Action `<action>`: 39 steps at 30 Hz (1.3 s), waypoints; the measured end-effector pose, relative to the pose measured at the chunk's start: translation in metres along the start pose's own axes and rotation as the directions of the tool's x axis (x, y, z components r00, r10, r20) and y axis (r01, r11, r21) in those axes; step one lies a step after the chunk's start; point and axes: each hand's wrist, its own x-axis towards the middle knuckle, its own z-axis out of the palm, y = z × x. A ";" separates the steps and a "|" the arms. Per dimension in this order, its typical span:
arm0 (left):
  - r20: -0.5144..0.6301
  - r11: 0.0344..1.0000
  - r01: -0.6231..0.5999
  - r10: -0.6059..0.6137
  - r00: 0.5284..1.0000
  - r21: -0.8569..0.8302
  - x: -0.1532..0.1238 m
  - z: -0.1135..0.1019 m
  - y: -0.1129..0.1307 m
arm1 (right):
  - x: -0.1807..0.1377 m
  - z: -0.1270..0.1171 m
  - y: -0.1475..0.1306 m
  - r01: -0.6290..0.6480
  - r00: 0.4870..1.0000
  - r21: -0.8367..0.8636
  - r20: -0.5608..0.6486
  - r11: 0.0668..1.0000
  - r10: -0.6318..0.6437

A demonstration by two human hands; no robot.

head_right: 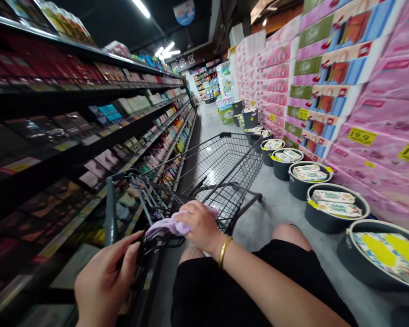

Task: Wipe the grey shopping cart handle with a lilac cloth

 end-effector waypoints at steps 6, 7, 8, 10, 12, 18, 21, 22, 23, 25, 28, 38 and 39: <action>-0.039 0.994 -0.078 0.075 0.996 -0.083 -0.007 -0.006 -0.011 | 0.016 -0.020 0.025 -0.226 0.972 -0.272 0.007 0.935 0.237; -0.049 0.993 -0.077 0.073 0.996 -0.087 -0.008 -0.007 -0.014 | 0.019 -0.018 0.021 -0.227 0.967 -0.287 0.051 0.931 0.251; -0.055 0.993 -0.076 0.072 0.996 -0.089 -0.009 -0.008 -0.016 | 0.022 -0.015 0.016 -0.201 0.963 -0.292 0.114 0.935 0.242; -0.055 0.992 -0.084 0.079 0.995 -0.090 -0.011 -0.010 -0.022 | 0.025 -0.009 0.004 -0.113 0.951 -0.273 0.248 0.955 0.183; -0.042 0.990 -0.096 0.093 0.995 -0.100 -0.014 -0.013 -0.028 | 0.028 -0.010 -0.002 -0.044 0.929 -0.241 0.347 0.970 0.129; 0.049 0.994 0.043 -0.038 0.998 -0.104 -0.025 -0.023 -0.052 | 0.024 -0.032 0.012 -0.211 0.917 -0.399 0.235 0.892 0.322; 0.248 0.992 0.120 -0.126 0.961 0.038 -0.023 -0.030 -0.060 | 0.016 -0.020 0.001 -0.216 0.935 -0.397 0.180 0.892 0.306; 0.313 0.989 0.118 -0.139 0.940 0.085 -0.020 -0.032 -0.059 | 0.014 -0.015 -0.005 -0.183 0.942 -0.371 0.198 0.910 0.270; 0.349 0.985 0.116 -0.155 0.924 0.130 -0.018 -0.035 -0.057 | 0.012 -0.011 -0.010 -0.150 0.945 -0.341 0.226 0.928 0.235; 0.340 0.969 0.129 -0.195 0.920 0.209 -0.013 -0.039 -0.046 | 0.010 -0.011 -0.014 -0.115 0.937 -0.307 0.281 0.945 0.206; 0.281 0.934 0.171 -0.263 0.923 0.312 -0.009 -0.042 -0.025 | 0.009 -0.022 -0.009 -0.187 0.921 -0.381 0.251 0.905 0.296; 0.640 0.931 0.173 -0.348 0.685 0.321 0.051 -0.037 -0.035 | 0.016 -0.043 -0.007 -0.240 0.855 -0.531 0.281 0.813 0.436; 0.658 0.932 0.121 -0.328 0.678 0.340 0.061 -0.034 -0.040 | 0.020 -0.046 -0.008 -0.239 0.837 -0.548 0.301 0.801 0.456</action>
